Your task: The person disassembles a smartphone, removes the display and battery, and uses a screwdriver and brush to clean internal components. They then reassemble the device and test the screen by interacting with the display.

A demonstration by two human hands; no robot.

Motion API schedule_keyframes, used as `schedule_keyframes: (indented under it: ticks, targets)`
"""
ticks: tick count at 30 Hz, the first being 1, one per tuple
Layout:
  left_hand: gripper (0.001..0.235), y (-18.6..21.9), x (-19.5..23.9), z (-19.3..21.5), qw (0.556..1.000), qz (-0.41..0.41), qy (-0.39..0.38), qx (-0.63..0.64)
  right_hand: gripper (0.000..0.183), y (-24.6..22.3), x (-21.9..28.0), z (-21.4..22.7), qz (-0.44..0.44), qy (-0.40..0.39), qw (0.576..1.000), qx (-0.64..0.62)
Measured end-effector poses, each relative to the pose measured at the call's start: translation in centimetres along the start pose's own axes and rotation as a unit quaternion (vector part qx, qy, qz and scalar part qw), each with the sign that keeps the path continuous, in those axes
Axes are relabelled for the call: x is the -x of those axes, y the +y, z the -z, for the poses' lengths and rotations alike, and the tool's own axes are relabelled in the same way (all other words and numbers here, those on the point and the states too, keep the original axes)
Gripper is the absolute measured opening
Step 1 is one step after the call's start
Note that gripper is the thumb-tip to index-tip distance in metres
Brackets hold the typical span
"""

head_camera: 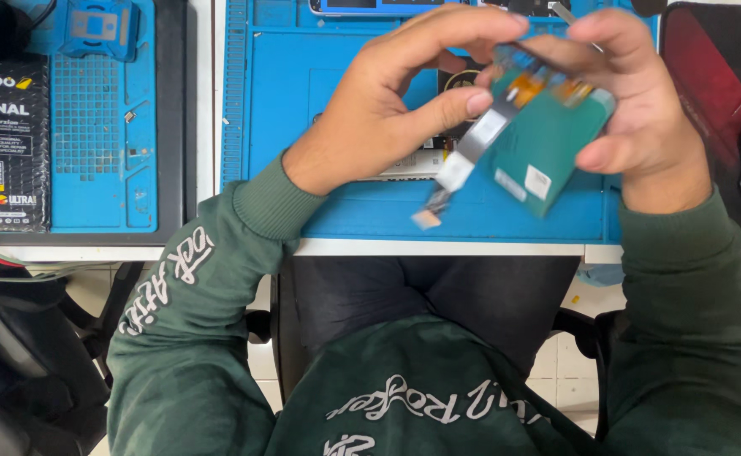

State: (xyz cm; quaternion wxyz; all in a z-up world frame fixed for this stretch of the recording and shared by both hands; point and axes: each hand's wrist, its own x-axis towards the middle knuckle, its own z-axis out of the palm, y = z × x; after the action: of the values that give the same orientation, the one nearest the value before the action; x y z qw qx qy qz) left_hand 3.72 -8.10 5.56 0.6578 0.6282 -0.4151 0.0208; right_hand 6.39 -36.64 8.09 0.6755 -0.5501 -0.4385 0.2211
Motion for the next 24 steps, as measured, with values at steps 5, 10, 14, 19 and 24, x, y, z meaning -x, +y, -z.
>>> schedule_keyframes:
  ticks: [5, 10, 14, 19, 24]
  targets:
    - [0.060, -1.3, 0.4, -0.8, 0.985, 0.058, 0.020, 0.163, 0.073, 0.6, 0.1, -1.5, -0.011, 0.093, 0.995, -0.021]
    - [0.054, -3.0, 0.1, -1.2, 0.928, 0.227, -0.009, 0.295, 0.069, 1.6, 0.0, -0.8, 0.014, 0.126, 0.991, 0.039]
    - [0.046, -3.1, 0.2, 0.2, 0.906, 0.279, 0.033, 0.315, 0.069, 1.9, 0.9, -0.2, 0.055, 0.142, 0.983, 0.102]
    - [0.030, -2.9, 0.2, 2.9, 0.900, 0.271, 0.119, 0.320, 0.049, 1.5, 1.7, 0.3, 0.025, 0.137, 0.954, 0.267]
    - [0.024, -3.7, 0.3, 3.2, 0.916, 0.240, 0.165, 0.274, 0.033, 1.1, 2.1, 1.2, -0.074, 0.122, 0.986, 0.081]
